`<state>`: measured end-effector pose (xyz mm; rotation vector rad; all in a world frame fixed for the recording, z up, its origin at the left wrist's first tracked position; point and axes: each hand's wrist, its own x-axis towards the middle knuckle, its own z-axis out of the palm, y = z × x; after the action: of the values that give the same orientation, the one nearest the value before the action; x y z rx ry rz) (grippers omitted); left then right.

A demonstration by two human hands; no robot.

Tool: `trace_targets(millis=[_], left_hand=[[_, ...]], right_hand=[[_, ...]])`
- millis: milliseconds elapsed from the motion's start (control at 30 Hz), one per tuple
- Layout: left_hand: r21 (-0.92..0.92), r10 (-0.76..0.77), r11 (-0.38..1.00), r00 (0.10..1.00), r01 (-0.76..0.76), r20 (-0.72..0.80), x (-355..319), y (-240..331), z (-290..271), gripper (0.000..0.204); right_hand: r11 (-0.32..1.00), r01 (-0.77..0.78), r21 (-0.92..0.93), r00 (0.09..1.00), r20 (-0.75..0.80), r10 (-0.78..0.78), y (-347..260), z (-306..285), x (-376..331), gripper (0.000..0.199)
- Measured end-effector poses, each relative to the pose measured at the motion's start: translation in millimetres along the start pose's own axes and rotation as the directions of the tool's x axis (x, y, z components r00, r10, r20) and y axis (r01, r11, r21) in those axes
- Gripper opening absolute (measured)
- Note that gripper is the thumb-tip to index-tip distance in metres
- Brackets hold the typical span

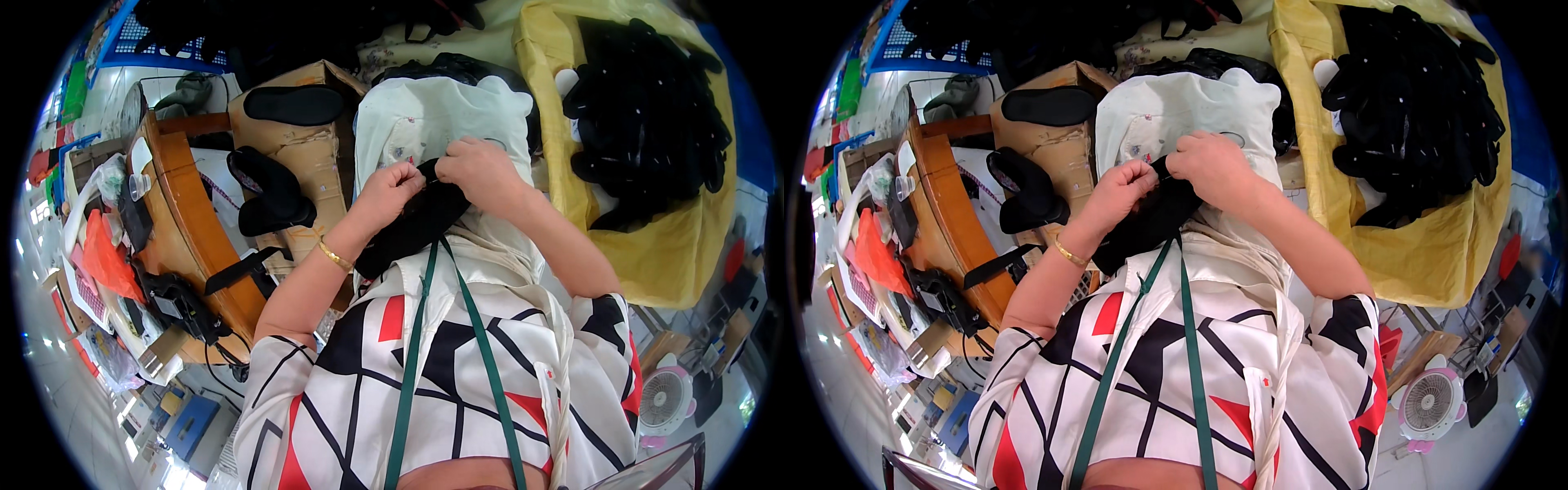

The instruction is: The person sits on the floor and sews black shoes using a needle and thread. They work on the shoes one at a time, pulling the thread through the material and occasionally adjusting the shoe's position on a white cloth placed over their lap. The person retrieves shoes from a black plastic bag and places them on the cloth to continue the sewing process.

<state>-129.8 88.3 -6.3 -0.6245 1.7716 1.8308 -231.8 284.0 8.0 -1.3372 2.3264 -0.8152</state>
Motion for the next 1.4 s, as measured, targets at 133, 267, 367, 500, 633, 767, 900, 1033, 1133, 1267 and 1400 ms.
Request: trace_targets(millis=[133, 267, 367, 500, 633, 767, 900, 1033, 1133, 1267, 1400], left_hand=[[-0.127, -0.095, 0.986, 0.993, 0.103, 0.071, 1, -2, 0, 0.010], [-0.127, -0.108, 0.985, 0.990, 0.119, 0.087, 3, -6, 1, 0.010], [-0.154, -0.122, 0.980, 0.991, 0.129, 0.052, -1, -5, -2, 0.010], [-0.256, -0.136, 0.953, 0.984, 0.162, 0.117, -6, -5, -13, 0.011], [-0.297, -0.128, 0.939, 0.978, 0.172, 0.163, -7, -10, -16, 0.012], [-0.260, -0.121, 0.951, 0.976, 0.166, 0.182, -10, -9, -14, 0.012], [0.232, 0.189, 0.958, 0.980, -0.171, -0.057, -12, 2, -3, 0.025], [0.539, 0.592, 0.712, 0.798, -0.450, -0.115, -4, 9, 12, 0.040], [0.365, 0.447, 0.855, 0.880, -0.368, -0.162, 8, -6, 13, 0.044], [0.300, 0.294, 0.926, 0.937, -0.230, -0.190, 13, -11, 16, 0.043], [0.333, 0.297, 0.918, 0.929, -0.214, -0.223, 9, 5, 23, 0.032]], right_hand=[[0.966, -0.110, 0.232, 0.993, -0.010, 0.116, -3, 9, -2, 0.004], [0.926, -0.046, 0.375, 0.988, -0.121, 0.099, -5, 23, -2, 0.008], [0.716, -0.119, 0.688, 0.962, -0.098, 0.255, 7, 20, -1, 0.011], [-0.034, -0.274, 0.961, 0.748, 0.236, 0.620, 40, -17, -18, 0.016], [-0.516, 0.273, 0.812, 0.561, 0.301, 0.771, 122, -17, -58, 0.008], [-0.343, 0.344, 0.874, 0.402, 0.193, 0.895, 156, -19, -89, 0.008], [-0.265, 0.320, 0.910, 0.343, 0.149, 0.927, 129, -25, -87, 0.007], [-0.226, 0.329, 0.917, 0.425, 0.070, 0.903, 121, -36, -95, 0.008], [-0.129, 0.329, 0.936, 0.472, -0.044, 0.881, 97, -57, -87, 0.009], [0.054, 0.317, 0.947, 0.511, -0.219, 0.831, 52, -88, -75, 0.009], [0.071, 0.429, 0.900, 0.667, -0.369, 0.647, -10, -116, -75, 0.008]])
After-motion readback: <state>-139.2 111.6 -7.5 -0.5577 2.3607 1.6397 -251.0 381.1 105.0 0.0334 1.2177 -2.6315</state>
